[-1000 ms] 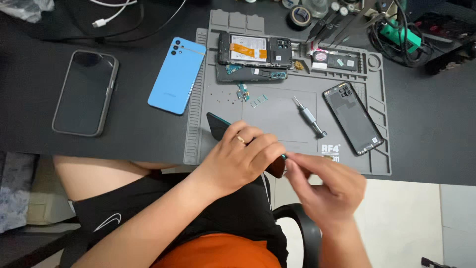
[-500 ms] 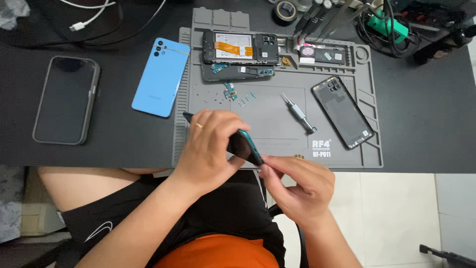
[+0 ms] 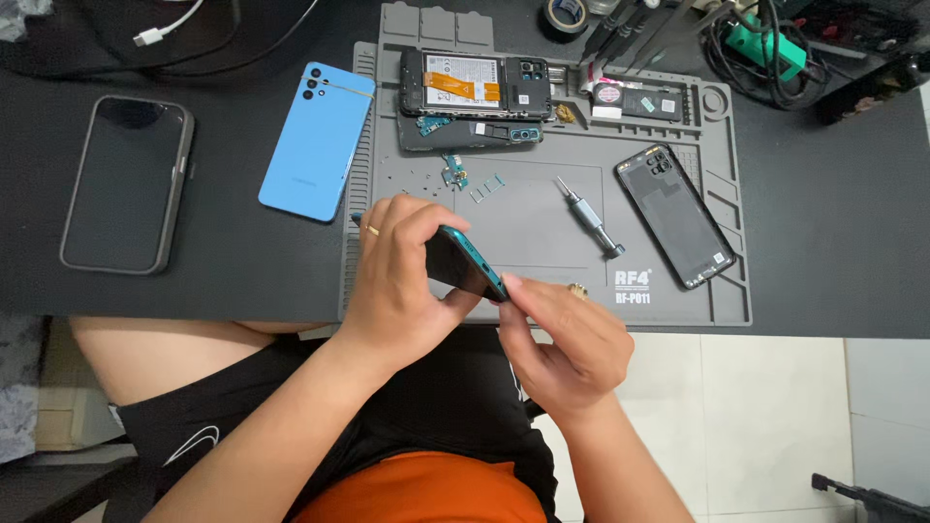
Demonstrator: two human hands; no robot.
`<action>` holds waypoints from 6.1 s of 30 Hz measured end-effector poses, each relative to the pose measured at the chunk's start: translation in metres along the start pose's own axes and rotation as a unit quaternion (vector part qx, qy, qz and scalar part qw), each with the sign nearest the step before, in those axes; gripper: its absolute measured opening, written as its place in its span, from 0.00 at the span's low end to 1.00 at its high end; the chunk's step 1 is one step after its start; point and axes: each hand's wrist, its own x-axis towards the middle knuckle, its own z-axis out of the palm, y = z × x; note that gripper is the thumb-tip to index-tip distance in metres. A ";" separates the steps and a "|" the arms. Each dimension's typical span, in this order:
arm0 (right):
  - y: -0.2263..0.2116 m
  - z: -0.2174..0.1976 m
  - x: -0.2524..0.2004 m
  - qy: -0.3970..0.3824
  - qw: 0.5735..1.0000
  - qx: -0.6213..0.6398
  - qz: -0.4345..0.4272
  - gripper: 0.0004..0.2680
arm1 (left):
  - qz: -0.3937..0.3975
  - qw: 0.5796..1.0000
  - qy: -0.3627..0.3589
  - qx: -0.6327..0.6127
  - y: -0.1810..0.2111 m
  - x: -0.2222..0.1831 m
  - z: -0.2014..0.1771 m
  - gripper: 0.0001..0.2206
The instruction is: The person uses a screwdriver to remove screws from the back of a disassembled smartphone. They then separate the back cover from the phone's body. Finally, they pick up a different smartphone and interact with its touchscreen, navigating through a messaging app.
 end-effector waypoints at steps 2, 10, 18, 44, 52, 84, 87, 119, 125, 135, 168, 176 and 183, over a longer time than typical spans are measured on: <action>-0.001 -0.004 -0.001 -0.004 1.000 -0.001 0.007 0.11 | 0.002 1.000 -0.010 0.010 0.002 0.001 -0.002 0.19; -0.008 -0.039 0.017 -0.091 0.991 0.000 0.097 0.04 | 0.100 0.992 -0.049 0.055 -0.003 -0.003 0.011 0.19; 0.006 -0.065 0.023 -0.171 0.979 -0.057 0.095 0.04 | 0.255 0.943 0.017 0.215 0.006 -0.003 0.027 0.11; 0.060 -0.064 0.012 -0.229 0.969 -0.074 -0.060 0.10 | -0.162 0.971 -0.141 -0.101 -0.022 -0.005 -0.036 0.20; 0.029 -0.073 0.068 -0.365 0.909 -0.148 -0.134 0.05 | -0.265 0.924 -0.205 -0.187 -0.027 0.003 -0.050 0.08; -0.059 0.056 0.129 -0.440 0.838 -0.222 -0.234 0.07 | -0.148 0.931 -0.253 -0.218 -0.059 -0.016 -0.046 0.41; -0.058 0.059 0.128 -0.423 0.845 -0.236 -0.227 0.11 | -0.176 0.924 -0.286 -0.185 -0.053 -0.009 -0.054 0.45; 0.044 -0.044 0.041 -0.405 0.876 0.018 0.262 0.30 | -0.064 0.934 -0.346 0.054 -0.056 -0.008 -0.060 0.39; 0.035 -0.039 0.037 -0.308 0.924 0.070 0.215 0.33 | -0.089 0.938 -0.335 -0.007 -0.059 -0.008 -0.067 0.41; 0.059 -0.041 -0.021 -0.031 0.979 -0.021 0.201 0.18 | -0.274 0.865 0.049 -0.417 -0.074 -0.045 -0.093 0.48; 0.078 -0.035 -0.063 -0.108 0.963 -0.241 0.046 0.08 | -0.299 0.881 0.015 -0.368 -0.070 -0.034 -0.092 0.53; 0.063 -0.010 -0.019 -0.126 0.971 -0.182 0.085 0.11 | -0.147 0.983 -0.089 -0.070 -0.068 -0.042 -0.073 0.45; 0.070 -0.015 -0.044 -0.091 0.984 -0.156 -0.006 0.10 | 0.056 0.968 -0.169 0.176 -0.081 -0.058 -0.072 0.39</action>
